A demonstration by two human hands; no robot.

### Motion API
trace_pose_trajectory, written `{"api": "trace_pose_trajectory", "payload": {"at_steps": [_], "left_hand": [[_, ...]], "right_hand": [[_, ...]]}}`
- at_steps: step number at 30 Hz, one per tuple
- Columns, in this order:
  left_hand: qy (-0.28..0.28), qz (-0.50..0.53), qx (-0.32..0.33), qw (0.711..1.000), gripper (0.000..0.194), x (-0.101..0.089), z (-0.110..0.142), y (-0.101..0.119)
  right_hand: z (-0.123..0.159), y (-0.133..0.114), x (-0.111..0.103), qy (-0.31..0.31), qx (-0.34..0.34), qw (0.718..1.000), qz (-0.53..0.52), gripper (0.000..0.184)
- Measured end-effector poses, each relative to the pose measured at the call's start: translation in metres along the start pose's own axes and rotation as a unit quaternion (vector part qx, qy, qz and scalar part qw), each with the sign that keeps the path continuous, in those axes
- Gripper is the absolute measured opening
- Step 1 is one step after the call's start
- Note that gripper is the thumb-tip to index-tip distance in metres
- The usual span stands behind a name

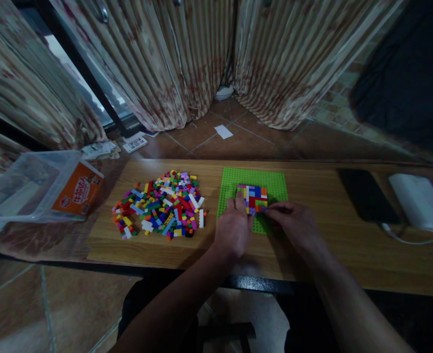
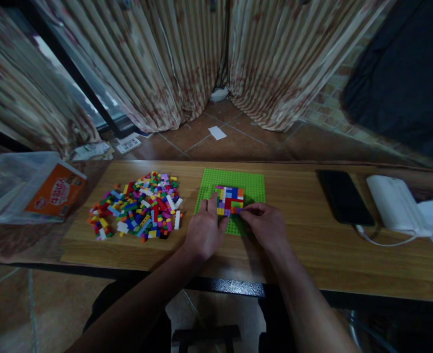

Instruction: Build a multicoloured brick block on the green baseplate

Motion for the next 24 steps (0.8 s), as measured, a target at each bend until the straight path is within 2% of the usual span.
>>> {"api": "trace_pose_trajectory", "payload": {"at_steps": [6, 9, 12, 15, 19, 21, 24], "left_hand": [[-0.005, 0.003, 0.007, 1.0, 0.062, 0.001, 0.002, 0.002], [-0.006, 0.017, 0.008, 1.0, 0.064, 0.0, 0.003, 0.0], [-0.001, 0.059, 0.005, 0.998, 0.064, -0.005, 0.003, -0.004], [0.008, 0.119, -0.008, 0.993, 0.062, -0.014, 0.001, -0.012], [0.048, 0.202, -0.022, 0.978, 0.056, -0.03, -0.003, -0.023], [0.099, 0.25, 0.018, 0.963, 0.049, -0.044, -0.001, -0.018], [0.162, 0.315, 0.134, 0.925, 0.036, -0.063, 0.012, 0.005]], "right_hand": [[0.0, -0.004, 0.002, -0.001, 0.007, 1.0, -0.007, 0.02], [-0.001, -0.003, 0.002, -0.02, 0.011, 1.0, -0.018, 0.021], [-0.003, 0.002, -0.002, -0.034, 0.029, 0.995, -0.092, 0.023], [-0.007, 0.001, -0.016, 0.01, 0.012, 0.984, -0.176, 0.022], [-0.007, -0.011, -0.025, 0.064, -0.03, 0.977, -0.202, 0.017], [-0.003, -0.018, -0.022, 0.077, -0.041, 0.974, -0.209, 0.014], [0.008, -0.031, -0.012, 0.087, -0.058, 0.975, -0.195, 0.014]]}}
Point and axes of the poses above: each hand's wrist, its own z-axis away from the middle knuckle, its own x-axis out of the palm, y = z × x, the point moved 10 cm from there along -z, towards the middle knuckle, and after that the axes turned 15 degrees about z, right-handed, at the moved point
